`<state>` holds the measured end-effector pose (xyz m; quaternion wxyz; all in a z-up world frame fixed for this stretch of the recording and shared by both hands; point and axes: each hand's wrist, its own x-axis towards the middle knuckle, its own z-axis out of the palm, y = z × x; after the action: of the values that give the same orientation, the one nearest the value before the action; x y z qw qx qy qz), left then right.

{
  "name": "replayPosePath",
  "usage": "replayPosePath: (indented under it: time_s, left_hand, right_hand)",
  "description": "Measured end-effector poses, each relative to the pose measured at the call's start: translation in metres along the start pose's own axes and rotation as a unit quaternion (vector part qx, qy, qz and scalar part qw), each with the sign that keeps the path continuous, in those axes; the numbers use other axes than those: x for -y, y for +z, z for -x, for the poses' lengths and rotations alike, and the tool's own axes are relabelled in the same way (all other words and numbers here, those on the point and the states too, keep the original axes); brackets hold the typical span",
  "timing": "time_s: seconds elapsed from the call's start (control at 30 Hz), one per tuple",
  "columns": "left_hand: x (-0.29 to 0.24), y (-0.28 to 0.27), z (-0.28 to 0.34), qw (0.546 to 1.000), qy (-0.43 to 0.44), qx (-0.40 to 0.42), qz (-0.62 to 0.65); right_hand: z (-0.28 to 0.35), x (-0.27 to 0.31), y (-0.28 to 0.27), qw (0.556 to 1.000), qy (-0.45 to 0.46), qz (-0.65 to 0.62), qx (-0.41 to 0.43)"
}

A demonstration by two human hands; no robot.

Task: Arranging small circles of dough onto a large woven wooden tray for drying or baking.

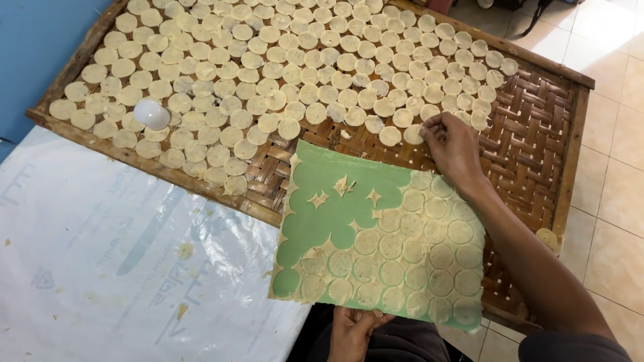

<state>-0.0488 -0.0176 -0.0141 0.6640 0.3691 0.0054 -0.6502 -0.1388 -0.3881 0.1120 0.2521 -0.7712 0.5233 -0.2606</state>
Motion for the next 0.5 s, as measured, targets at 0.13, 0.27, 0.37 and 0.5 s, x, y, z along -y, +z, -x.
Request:
replayPosePath:
  time_s: [0.13,0.27,0.37,0.5]
  left_hand:
    - [-0.004,0.003,0.001,1.0,0.004,0.008,-0.007]
    - [-0.009,0.009,0.003,1.0,-0.003,0.018,0.005]
    - [-0.016,0.019,0.006,1.0,-0.001,0.022,0.004]
    - [-0.029,0.03,0.008,0.999,-0.016,0.026,-0.023]
  right_hand:
    - [-0.006,0.006,-0.002,1.0,0.011,-0.006,-0.022]
    - [-0.007,-0.004,-0.001,0.994,-0.048,0.082,-0.053]
    - [0.006,0.01,-0.007,0.99,-0.058,0.121,-0.041]
    - [0.04,0.046,-0.027,0.991,-0.079,0.106,0.023]
